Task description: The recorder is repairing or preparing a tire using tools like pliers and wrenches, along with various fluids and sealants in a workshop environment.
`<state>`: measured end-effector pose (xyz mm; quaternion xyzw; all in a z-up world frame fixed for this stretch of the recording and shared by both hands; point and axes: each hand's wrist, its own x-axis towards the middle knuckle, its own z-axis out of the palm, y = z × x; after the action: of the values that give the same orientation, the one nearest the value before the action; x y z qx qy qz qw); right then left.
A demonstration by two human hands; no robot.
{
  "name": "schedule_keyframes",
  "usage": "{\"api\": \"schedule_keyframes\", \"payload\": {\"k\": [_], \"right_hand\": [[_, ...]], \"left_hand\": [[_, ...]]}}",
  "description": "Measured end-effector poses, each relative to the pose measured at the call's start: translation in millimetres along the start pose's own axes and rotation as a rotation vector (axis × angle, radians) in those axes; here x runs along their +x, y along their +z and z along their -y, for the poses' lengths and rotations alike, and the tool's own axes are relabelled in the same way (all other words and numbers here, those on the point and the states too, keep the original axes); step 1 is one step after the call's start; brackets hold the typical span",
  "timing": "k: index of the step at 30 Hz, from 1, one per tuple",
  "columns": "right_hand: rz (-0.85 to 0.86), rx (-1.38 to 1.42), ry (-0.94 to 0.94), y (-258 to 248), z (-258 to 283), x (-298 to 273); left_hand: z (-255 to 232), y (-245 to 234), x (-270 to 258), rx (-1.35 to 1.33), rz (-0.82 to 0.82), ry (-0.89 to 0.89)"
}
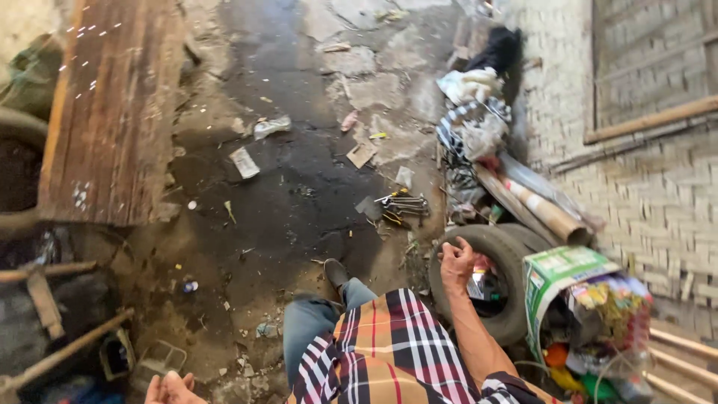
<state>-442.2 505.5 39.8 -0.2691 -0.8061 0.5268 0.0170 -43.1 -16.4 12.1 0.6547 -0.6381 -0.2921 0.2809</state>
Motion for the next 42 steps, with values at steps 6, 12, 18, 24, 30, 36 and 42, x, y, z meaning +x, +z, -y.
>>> {"api": "schedule_keyframes", "payload": {"k": [6,12,18,24,30,36,42], "right_hand": [[-0.091,0.084,0.117,-4.4,-14.0,-9.1],[-0.243,0.145,0.169,3.1,-1.4,-30.0],[-0.409,0.227,0.241,26.0,6.8,-69.9],[-0.565,0.314,0.332,58.1,24.9,-118.1],[-0.684,0.332,0.405,87.0,29.5,-168.4],[-0.79,0.323,0.453,108.2,24.2,-207.6],[-0.84,0.331,0.492,118.1,22.1,-212.1]], "left_hand": [[-63.4,33.1,35.4,-0.009,0.174,0.196],[-130.8,98.3,103.0,-0.185,0.414,0.223],[-221.0,154.0,158.4,-0.151,0.661,0.253],[-339.3,191.1,176.2,-0.193,0.749,0.465],[-413.5,217.6,176.5,-0.116,0.766,0.657],[-447.6,253.5,166.5,-0.24,0.948,0.697],[-480.4,268.6,136.2,-0.28,1.059,0.727]]}}
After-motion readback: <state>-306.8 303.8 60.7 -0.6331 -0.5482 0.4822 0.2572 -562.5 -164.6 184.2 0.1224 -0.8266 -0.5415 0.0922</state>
